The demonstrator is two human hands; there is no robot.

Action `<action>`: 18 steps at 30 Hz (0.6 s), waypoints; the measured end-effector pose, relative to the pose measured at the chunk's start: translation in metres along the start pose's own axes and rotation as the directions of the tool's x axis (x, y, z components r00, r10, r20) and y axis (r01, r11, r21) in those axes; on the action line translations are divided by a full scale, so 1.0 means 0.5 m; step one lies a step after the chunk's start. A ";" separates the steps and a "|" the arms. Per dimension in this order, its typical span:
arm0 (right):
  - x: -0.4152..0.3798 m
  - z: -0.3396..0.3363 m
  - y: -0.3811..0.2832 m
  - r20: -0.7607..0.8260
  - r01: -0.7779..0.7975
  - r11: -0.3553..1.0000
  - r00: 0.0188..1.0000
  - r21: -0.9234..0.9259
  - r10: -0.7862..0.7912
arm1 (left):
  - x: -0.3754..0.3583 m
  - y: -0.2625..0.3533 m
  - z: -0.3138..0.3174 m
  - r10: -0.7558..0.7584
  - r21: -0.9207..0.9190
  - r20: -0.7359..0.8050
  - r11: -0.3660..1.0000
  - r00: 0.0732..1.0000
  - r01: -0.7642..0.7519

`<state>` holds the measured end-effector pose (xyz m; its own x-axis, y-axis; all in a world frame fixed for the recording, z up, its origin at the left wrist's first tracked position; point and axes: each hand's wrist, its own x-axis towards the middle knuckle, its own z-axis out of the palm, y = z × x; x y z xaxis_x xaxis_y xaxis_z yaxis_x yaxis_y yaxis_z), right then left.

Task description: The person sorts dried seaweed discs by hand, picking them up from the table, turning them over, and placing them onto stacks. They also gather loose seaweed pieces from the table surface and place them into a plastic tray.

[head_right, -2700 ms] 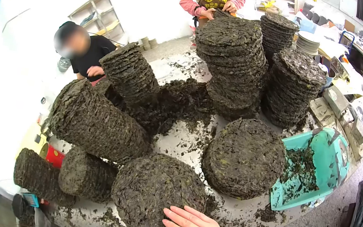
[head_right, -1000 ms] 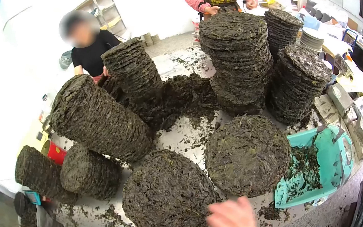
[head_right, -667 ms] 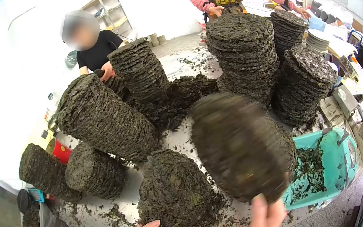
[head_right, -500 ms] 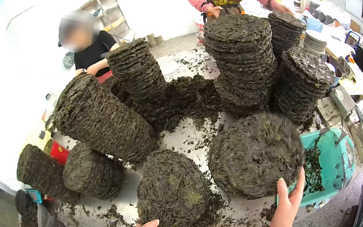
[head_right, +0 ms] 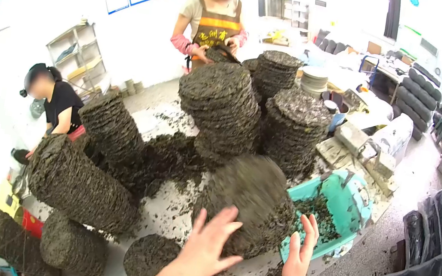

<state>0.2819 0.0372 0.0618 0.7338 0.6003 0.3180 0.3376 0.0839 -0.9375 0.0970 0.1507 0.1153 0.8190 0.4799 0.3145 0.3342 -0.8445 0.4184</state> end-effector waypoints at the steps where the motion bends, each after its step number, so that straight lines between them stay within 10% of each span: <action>1: 0.000 -0.008 -0.001 0.021 0.096 0.990 0.995 -0.099 -0.094 | 0.007 0.002 0.022 0.026 0.012 0.044 1.000 0.999 -0.027; 6: 0.020 -0.022 -0.047 0.641 0.684 0.638 0.675 -0.354 -0.367 | -0.078 0.009 0.028 -0.153 -0.244 -0.219 0.965 0.964 0.098; 12: 0.041 0.120 0.012 0.840 0.735 0.667 0.435 -0.122 -0.325 | -0.351 -0.056 0.062 -0.584 -0.182 -0.390 0.807 0.712 0.562; 16: 0.046 0.250 0.006 0.847 0.786 0.618 0.310 0.027 -0.432 | -0.523 -0.063 0.097 -0.837 -0.425 -0.488 0.476 0.248 0.770; 18: 0.065 0.327 0.009 0.832 0.826 0.564 0.297 0.022 -0.468 | -0.581 -0.080 0.106 -0.973 -0.775 -0.227 0.150 -0.048 0.613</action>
<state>0.2105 0.1871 0.0450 -0.4305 0.8012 0.4156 0.7832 0.5605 -0.2692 -0.1296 0.0325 -0.0381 -0.4703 0.8522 -0.2292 0.1907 0.3517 0.9165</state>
